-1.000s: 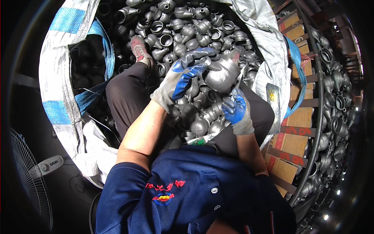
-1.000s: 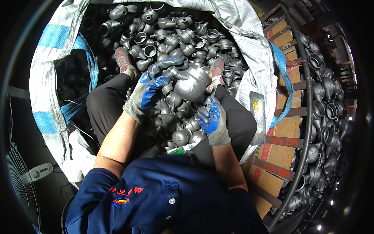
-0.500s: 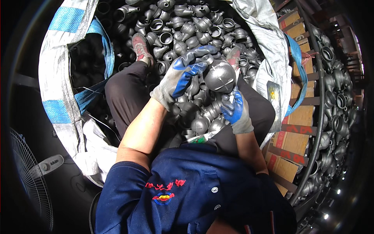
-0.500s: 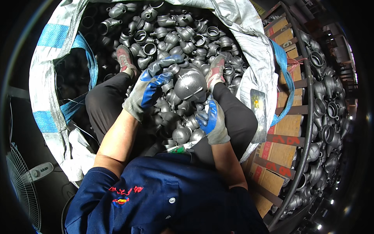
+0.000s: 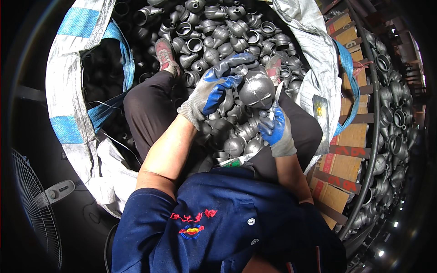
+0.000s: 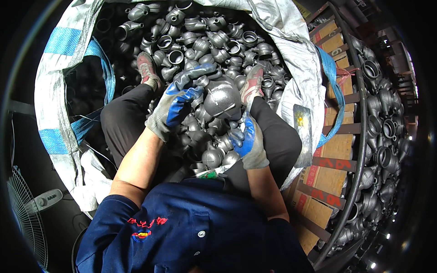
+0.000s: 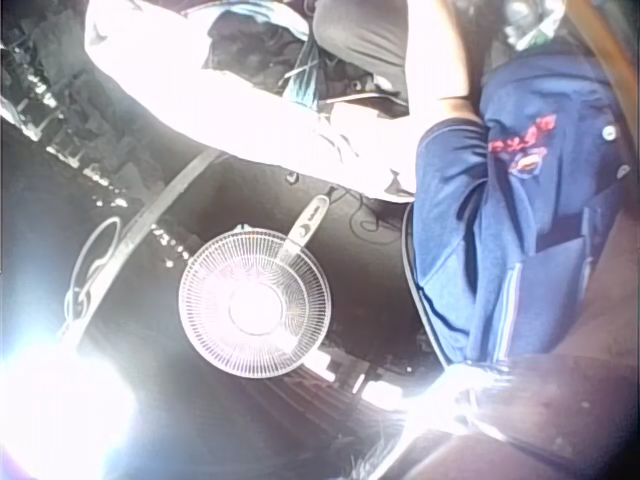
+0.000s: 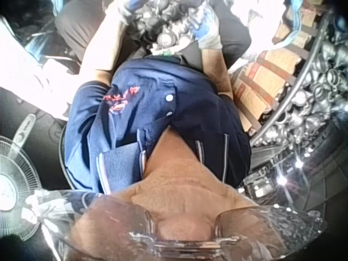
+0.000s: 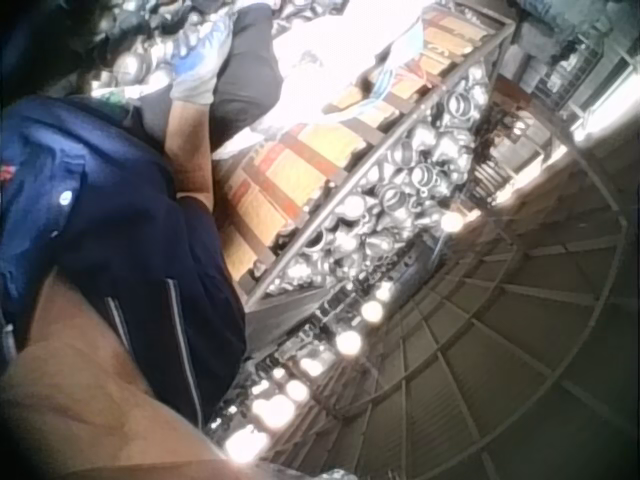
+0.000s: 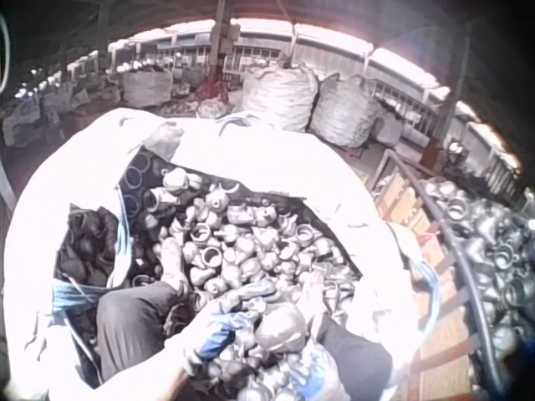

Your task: Manually deburring metal pipe fittings using a small scraping tool while sitting at a large storage bag.

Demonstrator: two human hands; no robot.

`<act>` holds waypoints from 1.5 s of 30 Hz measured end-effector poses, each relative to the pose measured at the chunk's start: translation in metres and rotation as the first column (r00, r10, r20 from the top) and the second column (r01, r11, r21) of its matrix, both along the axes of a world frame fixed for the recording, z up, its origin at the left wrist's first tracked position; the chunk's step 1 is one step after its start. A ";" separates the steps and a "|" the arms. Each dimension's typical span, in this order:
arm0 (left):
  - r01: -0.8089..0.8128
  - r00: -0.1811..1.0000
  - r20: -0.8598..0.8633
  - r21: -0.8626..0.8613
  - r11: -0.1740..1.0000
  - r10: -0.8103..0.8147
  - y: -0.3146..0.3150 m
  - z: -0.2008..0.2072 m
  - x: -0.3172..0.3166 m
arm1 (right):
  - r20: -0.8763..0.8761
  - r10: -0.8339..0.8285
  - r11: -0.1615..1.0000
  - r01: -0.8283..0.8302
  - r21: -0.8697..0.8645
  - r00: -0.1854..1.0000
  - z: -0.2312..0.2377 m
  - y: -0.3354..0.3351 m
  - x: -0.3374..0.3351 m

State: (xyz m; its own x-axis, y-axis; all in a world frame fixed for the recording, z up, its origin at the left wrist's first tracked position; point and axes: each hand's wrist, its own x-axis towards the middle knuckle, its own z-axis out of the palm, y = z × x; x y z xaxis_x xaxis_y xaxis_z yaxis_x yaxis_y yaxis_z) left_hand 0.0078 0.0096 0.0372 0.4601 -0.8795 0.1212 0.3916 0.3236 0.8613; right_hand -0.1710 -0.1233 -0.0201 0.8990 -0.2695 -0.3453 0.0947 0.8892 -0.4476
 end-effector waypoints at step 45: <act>-0.098 0.799 0.602 0.107 0.989 0.014 0.010 -0.036 0.014 | -0.346 0.104 -0.549 -0.236 -0.802 0.933 0.154 -0.015 0.013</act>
State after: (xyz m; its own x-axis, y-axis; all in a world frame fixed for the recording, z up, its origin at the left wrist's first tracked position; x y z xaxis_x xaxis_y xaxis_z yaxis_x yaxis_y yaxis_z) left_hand 0.0218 0.0191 0.0015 0.3816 -0.8812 0.2790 -0.2303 0.2017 0.9520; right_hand -0.1577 -0.1387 0.1339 0.9963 -0.0449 0.0739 0.0008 -0.8497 -0.5272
